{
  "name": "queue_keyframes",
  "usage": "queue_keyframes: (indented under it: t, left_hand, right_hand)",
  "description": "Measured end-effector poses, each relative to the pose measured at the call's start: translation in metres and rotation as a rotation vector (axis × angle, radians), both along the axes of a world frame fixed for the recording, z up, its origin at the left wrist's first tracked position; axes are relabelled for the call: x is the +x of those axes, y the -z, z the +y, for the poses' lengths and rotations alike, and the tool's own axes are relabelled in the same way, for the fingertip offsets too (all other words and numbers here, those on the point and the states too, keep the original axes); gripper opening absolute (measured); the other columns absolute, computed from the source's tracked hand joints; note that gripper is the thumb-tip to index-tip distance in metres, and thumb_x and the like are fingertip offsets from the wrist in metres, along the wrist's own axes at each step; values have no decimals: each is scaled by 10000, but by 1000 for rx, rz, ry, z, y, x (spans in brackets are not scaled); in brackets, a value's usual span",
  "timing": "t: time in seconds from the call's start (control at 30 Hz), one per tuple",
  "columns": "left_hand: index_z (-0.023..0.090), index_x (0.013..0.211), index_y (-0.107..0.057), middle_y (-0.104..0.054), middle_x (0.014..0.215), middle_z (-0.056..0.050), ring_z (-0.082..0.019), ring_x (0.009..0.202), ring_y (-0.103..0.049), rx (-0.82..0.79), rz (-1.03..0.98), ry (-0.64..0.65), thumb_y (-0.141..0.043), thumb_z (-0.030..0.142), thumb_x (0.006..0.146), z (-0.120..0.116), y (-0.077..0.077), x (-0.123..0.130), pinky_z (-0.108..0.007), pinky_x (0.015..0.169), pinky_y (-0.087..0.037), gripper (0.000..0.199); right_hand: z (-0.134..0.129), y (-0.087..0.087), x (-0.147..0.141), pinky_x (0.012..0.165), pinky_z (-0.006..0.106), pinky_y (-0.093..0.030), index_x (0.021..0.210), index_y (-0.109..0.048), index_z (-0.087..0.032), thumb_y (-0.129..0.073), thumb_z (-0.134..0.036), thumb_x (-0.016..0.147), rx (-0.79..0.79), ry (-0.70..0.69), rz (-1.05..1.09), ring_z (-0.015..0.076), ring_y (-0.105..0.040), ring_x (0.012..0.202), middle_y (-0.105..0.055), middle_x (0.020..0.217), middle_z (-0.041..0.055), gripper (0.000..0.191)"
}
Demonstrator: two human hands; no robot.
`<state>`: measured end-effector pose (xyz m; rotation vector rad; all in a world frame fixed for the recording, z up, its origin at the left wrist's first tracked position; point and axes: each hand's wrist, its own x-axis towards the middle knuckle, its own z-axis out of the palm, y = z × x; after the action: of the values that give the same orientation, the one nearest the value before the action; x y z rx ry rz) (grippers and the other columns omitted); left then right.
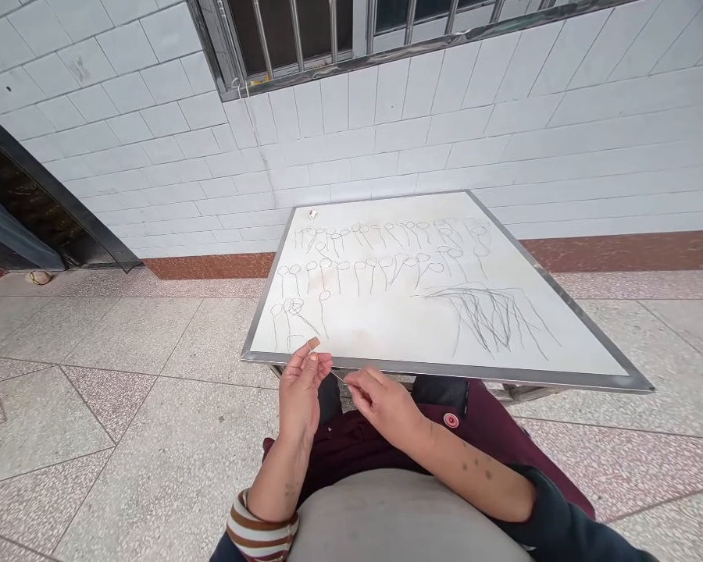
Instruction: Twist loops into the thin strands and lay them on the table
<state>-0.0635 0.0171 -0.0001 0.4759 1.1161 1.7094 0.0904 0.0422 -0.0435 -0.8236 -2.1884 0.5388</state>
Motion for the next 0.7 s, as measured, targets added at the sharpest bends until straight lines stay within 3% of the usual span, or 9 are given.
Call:
queue_keyframes:
  t: [0.13,0.27,0.37,0.47,0.6,0.7]
  left_hand:
    - [167,1029,-699,-647,729,6,-91,701,-594,11,-10,41,-779,303,731,-6,-1,3,-254,746,-477,338]
    - [174,999,-714,-631,696,10,-83,661,-568,-23,23,233,-753,308,761,-14,-2,9,-236,689,-464,275]
    - [165,943,-725,-646,675,-5,-97,636,-573,-62,49,370,-760,308,755,-20,0,17,-243,656,-456,239]
    - [156,950,-731,-666,673,-22,-117,629,-593,-102,72,464,-777,313,737,-23,2,24,-256,643,-456,269]
    - [153,987,-730,-699,725,-51,-152,698,-639,-141,84,527,-765,321,751,-27,2,29,-289,698,-478,292]
    - [159,1051,-710,-720,835,-76,-177,806,-662,-142,96,546,-744,312,776,-28,-1,29,-316,773,-492,316]
  right_hand:
    - [0,-13,7,635,278,-517,1007,-601,-217,-509,-247,934,-122,-9,71,155,-620,704,-628,859,42,121]
    - [13,-38,14,689,296,-511,1015,-624,-218,-502,-295,948,-292,89,263,160,-599,771,-643,945,58,159]
    - [23,-51,15,735,312,-498,1103,-639,-242,-562,-295,912,-327,43,281,190,-581,907,-667,1005,58,213]
    - [25,-52,14,752,309,-488,1064,-674,-254,-602,-291,878,-429,13,303,189,-593,922,-680,923,40,203]
    - [21,-48,14,694,277,-480,926,-668,-224,-613,-320,857,-594,28,418,146,-613,768,-670,842,13,131]
    - [20,-47,15,635,254,-455,850,-623,-207,-605,-322,849,-596,73,472,126,-563,681,-617,751,-9,116]
